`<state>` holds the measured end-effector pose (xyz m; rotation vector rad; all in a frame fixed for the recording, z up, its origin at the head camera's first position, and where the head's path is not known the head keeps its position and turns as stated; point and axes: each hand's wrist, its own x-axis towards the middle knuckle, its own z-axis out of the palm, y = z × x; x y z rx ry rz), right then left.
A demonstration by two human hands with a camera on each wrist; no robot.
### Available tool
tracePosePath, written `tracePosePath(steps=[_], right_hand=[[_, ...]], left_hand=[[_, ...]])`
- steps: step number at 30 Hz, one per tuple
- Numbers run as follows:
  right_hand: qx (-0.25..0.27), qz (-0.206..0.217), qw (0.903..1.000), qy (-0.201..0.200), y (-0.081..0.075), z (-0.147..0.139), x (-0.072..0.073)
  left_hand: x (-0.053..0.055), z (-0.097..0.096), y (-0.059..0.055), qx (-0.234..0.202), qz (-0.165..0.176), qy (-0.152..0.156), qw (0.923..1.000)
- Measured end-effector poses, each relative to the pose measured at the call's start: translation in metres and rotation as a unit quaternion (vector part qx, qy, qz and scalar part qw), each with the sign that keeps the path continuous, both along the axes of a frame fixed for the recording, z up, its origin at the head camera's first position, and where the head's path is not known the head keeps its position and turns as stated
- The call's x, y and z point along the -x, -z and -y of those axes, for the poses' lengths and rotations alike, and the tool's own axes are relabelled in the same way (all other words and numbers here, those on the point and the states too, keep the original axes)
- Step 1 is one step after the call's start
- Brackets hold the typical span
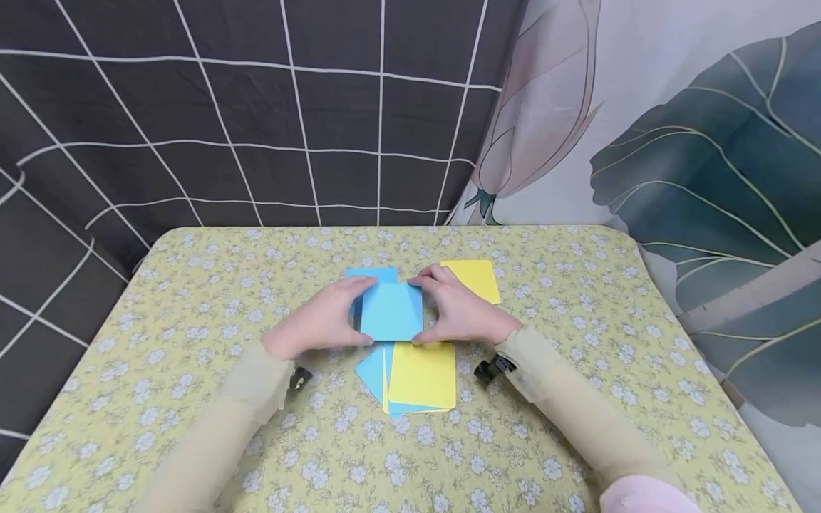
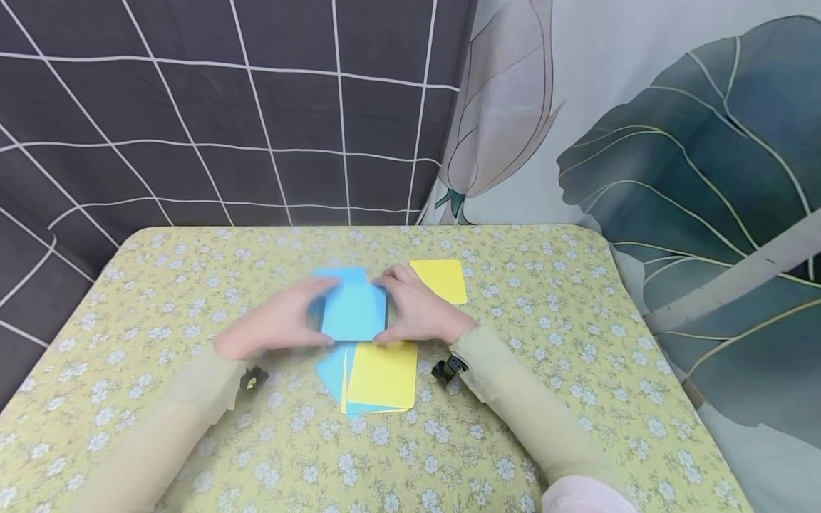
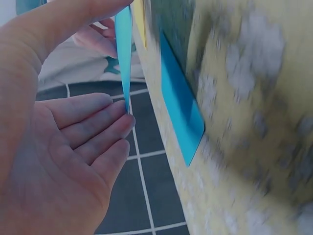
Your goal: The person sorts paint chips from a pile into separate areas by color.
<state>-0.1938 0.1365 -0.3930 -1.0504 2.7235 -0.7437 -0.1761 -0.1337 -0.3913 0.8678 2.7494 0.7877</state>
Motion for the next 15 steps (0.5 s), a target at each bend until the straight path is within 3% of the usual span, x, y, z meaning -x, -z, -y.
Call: tracePosePath(steps=[6, 15], right_hand=[[-0.010, 0.009, 0.9999, 0.007, -0.006, 0.016, 0.023], [-0.022, 0.003, 0.9997, 0.014, -0.024, 0.039, 0.056]], left_hand=[[0.022, 0.010, -0.007, 0.016, -0.005, -0.015, 0.9997], [0.051, 0.020, -0.028, 0.038, 0.000, -0.036, 0.9986]])
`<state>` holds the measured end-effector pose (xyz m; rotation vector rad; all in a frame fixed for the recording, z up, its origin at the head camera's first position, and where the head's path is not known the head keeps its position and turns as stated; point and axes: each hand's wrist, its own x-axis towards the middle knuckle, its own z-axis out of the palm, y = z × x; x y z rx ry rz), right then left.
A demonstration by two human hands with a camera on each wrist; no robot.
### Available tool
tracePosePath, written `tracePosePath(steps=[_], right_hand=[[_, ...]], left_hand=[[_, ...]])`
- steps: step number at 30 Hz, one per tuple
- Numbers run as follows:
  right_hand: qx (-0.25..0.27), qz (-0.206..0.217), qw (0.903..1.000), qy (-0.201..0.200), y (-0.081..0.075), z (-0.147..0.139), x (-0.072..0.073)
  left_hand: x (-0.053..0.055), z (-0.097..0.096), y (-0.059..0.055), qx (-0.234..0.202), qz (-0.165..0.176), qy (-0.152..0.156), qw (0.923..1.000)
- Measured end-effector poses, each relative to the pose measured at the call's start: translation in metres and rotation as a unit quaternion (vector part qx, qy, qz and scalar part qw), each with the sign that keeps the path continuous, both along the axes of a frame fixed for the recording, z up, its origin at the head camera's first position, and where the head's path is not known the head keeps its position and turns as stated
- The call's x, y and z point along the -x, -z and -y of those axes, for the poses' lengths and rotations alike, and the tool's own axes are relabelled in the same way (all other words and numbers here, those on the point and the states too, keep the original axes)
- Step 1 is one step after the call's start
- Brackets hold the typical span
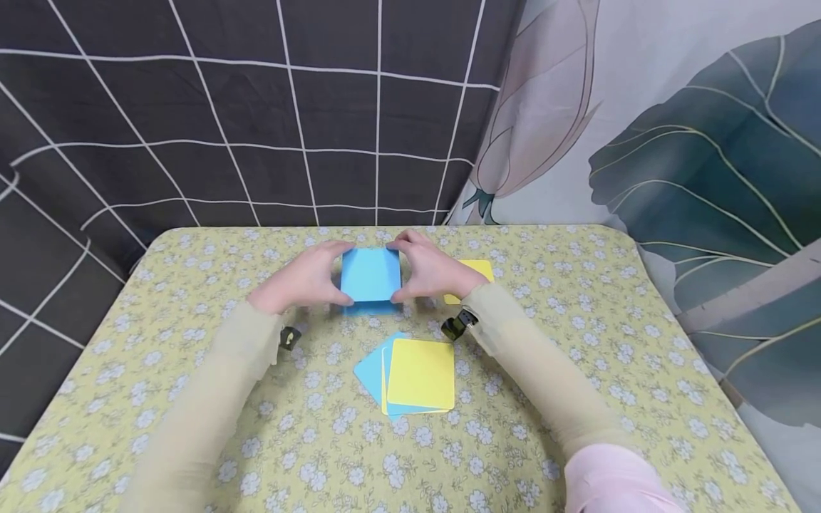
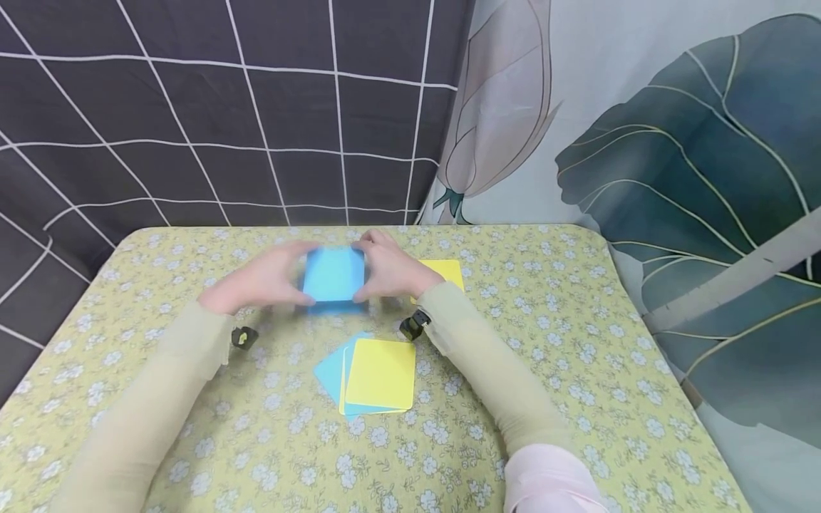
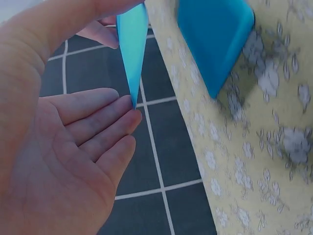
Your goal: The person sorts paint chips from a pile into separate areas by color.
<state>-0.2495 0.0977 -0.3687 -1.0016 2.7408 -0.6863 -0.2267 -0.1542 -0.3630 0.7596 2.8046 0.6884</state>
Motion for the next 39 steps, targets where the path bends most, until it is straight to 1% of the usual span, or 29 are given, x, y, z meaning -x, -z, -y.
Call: tracePosePath(steps=[4, 6, 11, 13, 16, 25, 30, 35, 39], right_hand=[[-0.008, 0.012, 0.9999, 0.004, 0.005, 0.006, 0.009], [-0.012, 0.020, 0.9997, 0.004, 0.011, 0.009, 0.012], [-0.020, 0.048, 0.9986, 0.005, 0.025, 0.011, 0.012], [-0.026, 0.054, 0.9982, 0.006, 0.029, 0.010, 0.011], [-0.033, 0.059, 0.9977, 0.005, 0.033, 0.010, 0.010], [-0.045, 0.067, 0.9966, 0.015, 0.034, 0.011, 0.006], [-0.047, 0.067, 0.9965, 0.016, 0.035, 0.011, 0.005], [-0.045, 0.059, 0.9972, 0.015, 0.038, 0.010, 0.005], [-0.028, 0.057, 0.9978, 0.019, 0.035, 0.007, 0.003]], left_hand=[[0.005, 0.002, 0.000, 0.008, 0.009, -0.003, 0.9999], [0.006, 0.003, 0.004, 0.006, 0.016, -0.003, 0.9999], [0.007, 0.003, 0.018, -0.007, 0.026, 0.006, 0.9996], [0.006, 0.002, 0.022, -0.011, 0.026, 0.010, 0.9995], [0.004, 0.001, 0.024, -0.019, 0.033, 0.013, 0.9992], [0.004, 0.002, 0.034, -0.010, 0.045, 0.010, 0.9989], [0.005, 0.003, 0.036, -0.010, 0.048, 0.008, 0.9988], [0.003, 0.003, 0.036, -0.014, 0.045, 0.007, 0.9989], [0.001, 0.003, 0.035, -0.023, 0.042, -0.002, 0.9988]])
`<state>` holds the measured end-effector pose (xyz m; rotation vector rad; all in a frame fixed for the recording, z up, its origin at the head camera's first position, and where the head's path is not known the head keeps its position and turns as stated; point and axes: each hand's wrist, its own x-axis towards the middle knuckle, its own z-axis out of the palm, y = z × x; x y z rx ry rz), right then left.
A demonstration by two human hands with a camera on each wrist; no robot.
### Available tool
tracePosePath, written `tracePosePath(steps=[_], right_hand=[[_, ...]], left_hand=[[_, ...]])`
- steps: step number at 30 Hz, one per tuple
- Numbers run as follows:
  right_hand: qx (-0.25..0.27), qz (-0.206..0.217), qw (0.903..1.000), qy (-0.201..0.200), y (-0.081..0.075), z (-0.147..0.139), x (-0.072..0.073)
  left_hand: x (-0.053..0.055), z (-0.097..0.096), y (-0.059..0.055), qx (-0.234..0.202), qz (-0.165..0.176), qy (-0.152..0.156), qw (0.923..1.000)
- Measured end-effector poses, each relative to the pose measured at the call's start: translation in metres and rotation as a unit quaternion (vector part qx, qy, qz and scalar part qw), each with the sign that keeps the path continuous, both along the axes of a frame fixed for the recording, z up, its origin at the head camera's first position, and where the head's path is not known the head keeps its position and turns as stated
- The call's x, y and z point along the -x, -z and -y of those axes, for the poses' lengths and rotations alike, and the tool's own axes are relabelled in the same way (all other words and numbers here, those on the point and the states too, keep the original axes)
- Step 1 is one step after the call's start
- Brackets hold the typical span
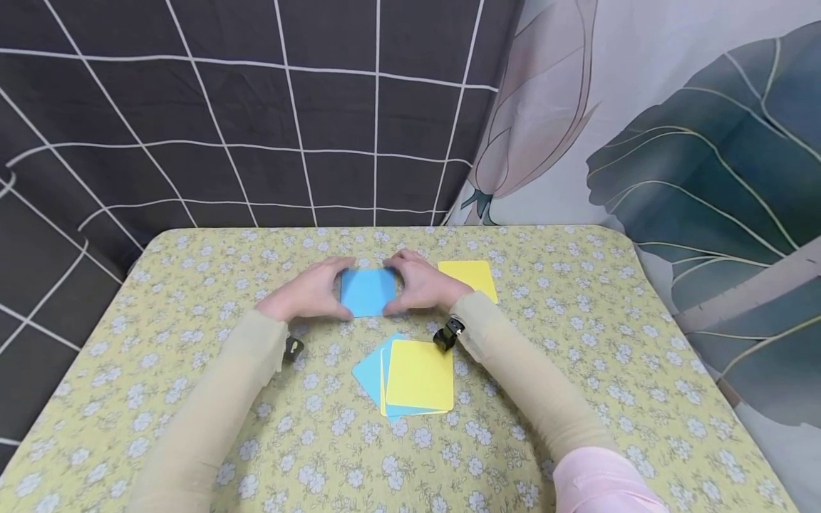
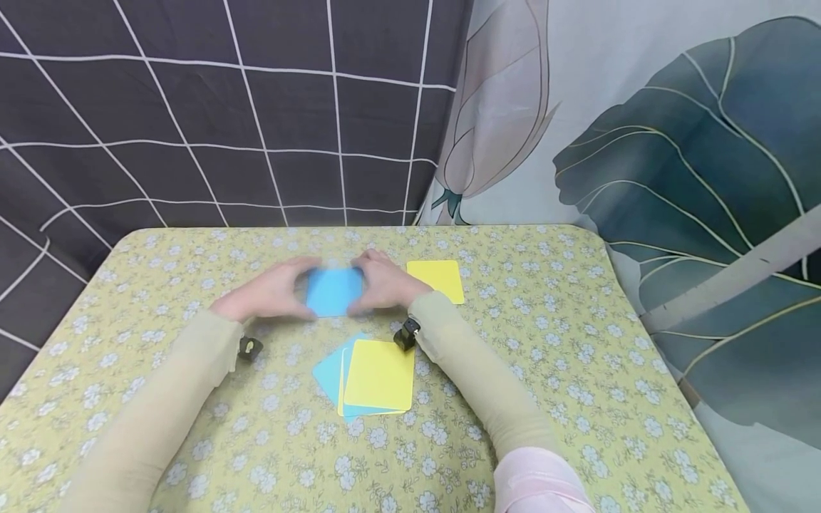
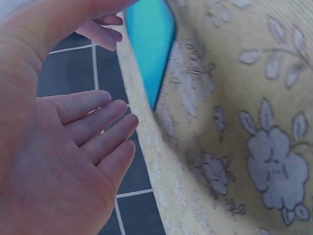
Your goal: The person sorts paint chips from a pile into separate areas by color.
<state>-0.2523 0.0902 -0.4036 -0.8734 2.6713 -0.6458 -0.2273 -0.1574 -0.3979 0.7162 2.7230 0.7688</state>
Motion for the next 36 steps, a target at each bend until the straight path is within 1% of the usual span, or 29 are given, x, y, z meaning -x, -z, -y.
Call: tracePosePath(steps=[4, 9, 13, 16, 22, 27, 32, 36], right_hand=[[0.019, -0.007, 0.9998, 0.001, -0.008, -0.004, -0.005], [0.031, -0.024, 0.9992, -0.001, -0.020, -0.013, -0.014], [0.036, -0.042, 0.9985, -0.004, -0.027, -0.023, -0.023], [0.036, -0.054, 0.9979, -0.006, -0.029, -0.033, -0.032], [0.026, -0.067, 0.9973, -0.011, -0.031, -0.053, -0.053], [0.022, -0.070, 0.9972, -0.010, -0.035, -0.066, -0.073], [0.008, -0.069, 0.9976, -0.008, -0.036, -0.076, -0.091], [0.001, -0.064, 0.9979, -0.007, -0.034, -0.082, -0.104]], left_hand=[[-0.004, 0.000, -0.005, -0.013, -0.005, -0.008, 0.9999], [-0.014, -0.002, -0.014, -0.024, -0.013, -0.016, 0.9995], [-0.027, -0.007, -0.020, -0.037, -0.032, -0.012, 0.9988], [-0.041, -0.014, -0.023, -0.043, -0.043, 0.000, 0.9982], [-0.065, -0.027, -0.021, -0.042, -0.047, 0.035, 0.9974], [-0.081, -0.036, -0.018, -0.040, -0.048, 0.055, 0.9965], [-0.094, -0.044, -0.013, -0.038, -0.035, 0.073, 0.9960], [-0.100, -0.051, -0.007, -0.036, -0.031, 0.096, 0.9943]])
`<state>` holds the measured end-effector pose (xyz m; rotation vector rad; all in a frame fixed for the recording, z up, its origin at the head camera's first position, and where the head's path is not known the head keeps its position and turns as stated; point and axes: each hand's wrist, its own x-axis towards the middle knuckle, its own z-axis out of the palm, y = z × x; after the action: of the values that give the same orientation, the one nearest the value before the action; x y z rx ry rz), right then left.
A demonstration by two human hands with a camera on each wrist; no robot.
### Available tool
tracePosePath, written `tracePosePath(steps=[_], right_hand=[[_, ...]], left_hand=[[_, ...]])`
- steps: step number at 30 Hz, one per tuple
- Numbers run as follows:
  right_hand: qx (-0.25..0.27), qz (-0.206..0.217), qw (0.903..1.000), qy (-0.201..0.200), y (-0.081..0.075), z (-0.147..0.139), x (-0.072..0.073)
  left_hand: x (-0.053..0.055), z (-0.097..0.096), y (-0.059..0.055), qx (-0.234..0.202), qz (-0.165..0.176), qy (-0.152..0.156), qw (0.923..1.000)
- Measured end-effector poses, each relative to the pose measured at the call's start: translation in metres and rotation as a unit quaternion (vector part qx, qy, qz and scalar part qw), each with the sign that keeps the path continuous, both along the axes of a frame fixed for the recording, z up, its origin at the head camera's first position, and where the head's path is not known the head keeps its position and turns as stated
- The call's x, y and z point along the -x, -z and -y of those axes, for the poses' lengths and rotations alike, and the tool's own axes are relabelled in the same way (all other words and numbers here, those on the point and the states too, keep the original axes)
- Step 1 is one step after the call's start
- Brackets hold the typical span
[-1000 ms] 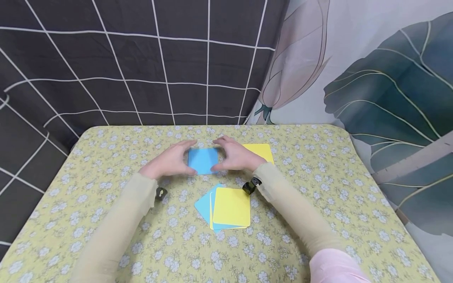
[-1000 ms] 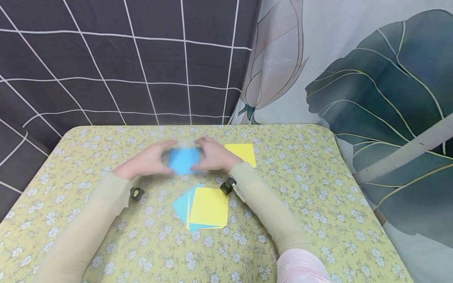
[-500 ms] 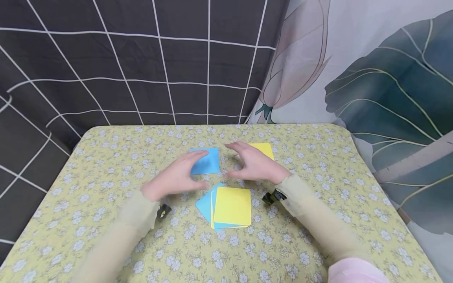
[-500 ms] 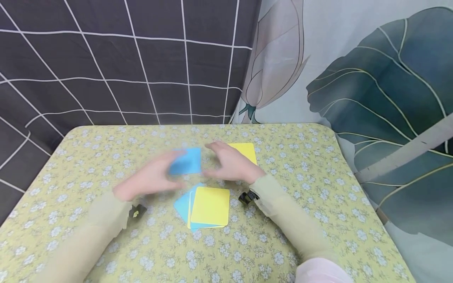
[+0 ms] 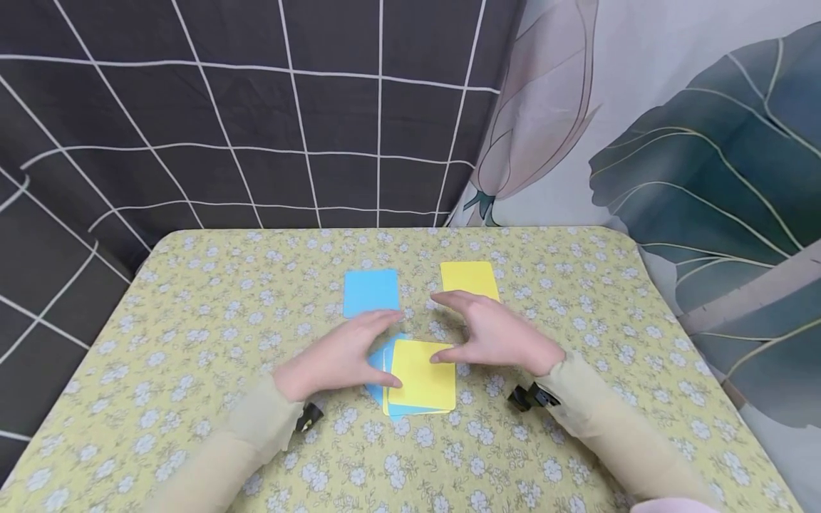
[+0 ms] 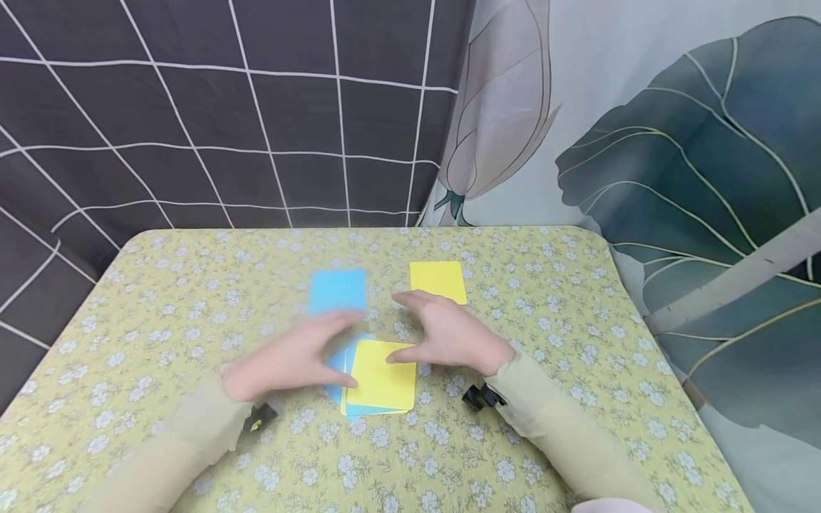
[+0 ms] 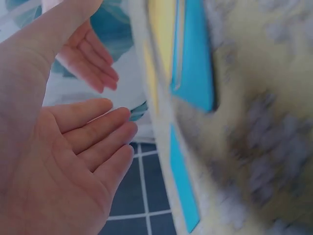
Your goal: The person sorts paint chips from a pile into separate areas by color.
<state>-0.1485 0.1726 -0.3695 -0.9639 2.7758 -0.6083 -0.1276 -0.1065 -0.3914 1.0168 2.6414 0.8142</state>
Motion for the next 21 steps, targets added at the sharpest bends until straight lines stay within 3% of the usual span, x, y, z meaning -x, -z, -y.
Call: tracePosePath(steps=[5, 12, 21], right_hand=[[0.008, 0.020, 0.9998, -0.001, 0.006, -0.007, -0.015], [-0.009, 0.031, 0.9995, 0.007, 0.019, -0.012, -0.029], [-0.001, 0.008, 0.9999, -0.015, 0.032, -0.013, -0.037]], left_hand=[[-0.003, -0.008, 0.010, 0.026, 0.008, 0.019, 0.9995], [-0.007, -0.013, 0.012, 0.035, 0.004, 0.041, 0.9986], [-0.010, -0.014, 0.018, 0.050, 0.014, 0.044, 0.9977]])
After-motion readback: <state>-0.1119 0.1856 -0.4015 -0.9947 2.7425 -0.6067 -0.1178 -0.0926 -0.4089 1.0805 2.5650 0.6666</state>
